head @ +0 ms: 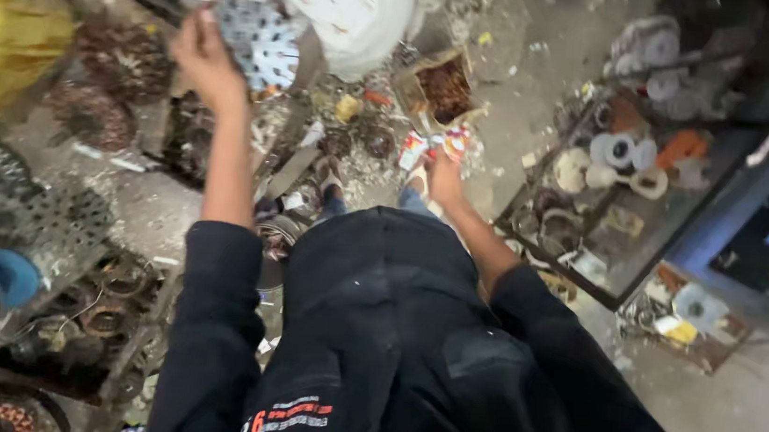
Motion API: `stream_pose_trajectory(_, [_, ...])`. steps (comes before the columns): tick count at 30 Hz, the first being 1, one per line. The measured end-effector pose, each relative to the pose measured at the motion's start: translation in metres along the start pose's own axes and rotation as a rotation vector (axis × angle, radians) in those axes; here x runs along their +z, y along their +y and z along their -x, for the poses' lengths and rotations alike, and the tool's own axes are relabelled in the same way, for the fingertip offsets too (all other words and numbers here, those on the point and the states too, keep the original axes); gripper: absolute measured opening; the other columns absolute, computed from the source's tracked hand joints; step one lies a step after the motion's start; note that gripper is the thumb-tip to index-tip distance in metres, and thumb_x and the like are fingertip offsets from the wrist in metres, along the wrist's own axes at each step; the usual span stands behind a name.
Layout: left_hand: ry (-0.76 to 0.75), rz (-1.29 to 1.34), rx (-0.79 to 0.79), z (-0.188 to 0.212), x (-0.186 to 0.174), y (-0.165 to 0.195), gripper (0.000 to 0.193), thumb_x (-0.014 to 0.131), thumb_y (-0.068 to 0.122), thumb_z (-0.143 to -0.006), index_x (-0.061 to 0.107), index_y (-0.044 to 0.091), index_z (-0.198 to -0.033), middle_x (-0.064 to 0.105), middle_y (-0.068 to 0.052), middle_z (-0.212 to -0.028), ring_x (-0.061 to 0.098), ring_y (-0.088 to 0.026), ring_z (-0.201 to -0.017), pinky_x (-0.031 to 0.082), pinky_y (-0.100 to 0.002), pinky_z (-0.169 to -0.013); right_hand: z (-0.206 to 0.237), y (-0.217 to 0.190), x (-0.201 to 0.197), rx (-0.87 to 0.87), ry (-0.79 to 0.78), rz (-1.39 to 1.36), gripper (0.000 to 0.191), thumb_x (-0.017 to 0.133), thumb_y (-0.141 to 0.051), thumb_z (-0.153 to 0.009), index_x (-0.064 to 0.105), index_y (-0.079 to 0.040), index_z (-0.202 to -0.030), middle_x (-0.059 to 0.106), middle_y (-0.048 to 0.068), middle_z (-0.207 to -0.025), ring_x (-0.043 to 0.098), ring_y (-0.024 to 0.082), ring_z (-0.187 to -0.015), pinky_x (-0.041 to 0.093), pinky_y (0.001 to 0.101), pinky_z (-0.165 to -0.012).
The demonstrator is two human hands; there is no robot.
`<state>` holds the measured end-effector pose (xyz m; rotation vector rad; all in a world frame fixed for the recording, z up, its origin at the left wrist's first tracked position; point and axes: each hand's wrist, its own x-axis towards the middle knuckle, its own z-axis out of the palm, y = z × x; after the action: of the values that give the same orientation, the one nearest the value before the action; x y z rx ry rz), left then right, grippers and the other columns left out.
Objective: The person uses pliers to pull copper windings from a circular motor stator core, repeatedly prying and extracting coils. The person places the extracted windings into a nearby container and continues the process on the same stator.
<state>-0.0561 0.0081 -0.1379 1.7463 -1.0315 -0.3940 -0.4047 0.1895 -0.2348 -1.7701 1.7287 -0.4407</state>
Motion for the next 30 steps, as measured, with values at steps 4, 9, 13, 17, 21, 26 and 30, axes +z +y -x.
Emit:
stream_pose_trajectory(4, [-0.019,0.234,-0.099,0.015,-0.002,0.005,0.047,0.057,0.041,-0.106,0.070,0.001,-0.126,0.061,-0.015,-0.121,0.068,-0.029,-0.110,0.054,-0.043,-0.100,0.034,0.066,-0.012,0.442,-0.586,0.164,0.023,0.071,-0.028,-0.086,0.075,-0.005,-0.088,0.073,0.020,-0.087,0.069,0.038,-0.086,0.054,0.0470,-0.076])
stream_pose_trajectory(9, [0.037,0.229,-0.149,0.019,-0.008,0.004,0.040,0.062,0.039,-0.103,0.064,0.002,-0.116,0.071,-0.012,-0.113,0.067,-0.027,-0.106,0.051,-0.041,-0.096,0.041,0.066,-0.022,0.799,-0.229,-0.632,0.028,0.055,-0.029,-0.102,0.059,-0.005,-0.117,0.072,0.016,-0.086,0.070,0.033,-0.072,0.054,0.0454,-0.054])
stream_pose_trajectory(13, [0.033,0.114,0.042,0.000,-0.013,-0.002,0.043,0.068,0.042,-0.100,0.067,0.002,-0.116,0.065,-0.015,-0.116,0.062,-0.027,-0.111,0.048,-0.039,-0.101,0.014,0.005,-0.021,0.306,-0.140,-0.473,0.029,0.051,-0.033,-0.107,0.057,-0.007,-0.116,0.074,0.018,-0.089,0.073,0.035,-0.073,0.053,0.0458,-0.060])
stream_pose_trajectory(17, [-0.052,0.050,-0.046,-0.003,-0.008,0.001,0.035,0.069,0.044,-0.098,0.078,0.017,-0.119,0.068,-0.012,-0.118,0.061,-0.029,-0.115,0.045,-0.041,-0.103,-0.029,-0.079,-0.032,-0.166,-0.083,-0.090,0.026,0.058,-0.029,-0.105,0.066,-0.005,-0.111,0.071,0.024,-0.084,0.069,0.046,-0.080,0.053,0.0516,-0.067])
stream_pose_trajectory(21, [-0.079,0.114,-0.179,0.002,-0.006,0.006,0.032,0.067,0.047,-0.097,0.079,0.024,-0.116,0.063,-0.014,-0.117,0.063,-0.029,-0.113,0.049,-0.039,-0.099,-0.061,-0.148,-0.050,-0.219,-0.147,0.101,0.024,0.060,-0.030,-0.104,0.064,-0.007,-0.109,0.069,0.024,-0.080,0.067,0.048,-0.080,0.051,0.0561,-0.068])
stream_pose_trajectory(26, [-0.028,0.081,-0.199,0.001,-0.008,0.009,0.033,0.069,0.047,-0.095,0.080,0.023,-0.114,0.064,-0.013,-0.111,0.065,-0.031,-0.109,0.050,-0.039,-0.096,-0.071,-0.182,-0.068,-0.255,-0.182,0.218,0.024,0.060,-0.031,-0.101,0.066,-0.008,-0.105,0.072,0.019,-0.077,0.069,0.045,-0.074,0.052,0.0561,-0.068])
stream_pose_trajectory(30, [-0.007,0.049,-0.177,0.003,-0.006,0.008,0.032,0.069,0.046,-0.095,0.081,0.023,-0.113,0.063,-0.014,-0.113,0.064,-0.032,-0.108,0.050,-0.040,-0.093,-0.078,-0.181,-0.071,-0.264,-0.210,0.335,0.027,0.060,-0.031,-0.102,0.065,-0.005,-0.104,0.072,0.020,-0.074,0.069,0.044,-0.072,0.054,0.0555,-0.066])
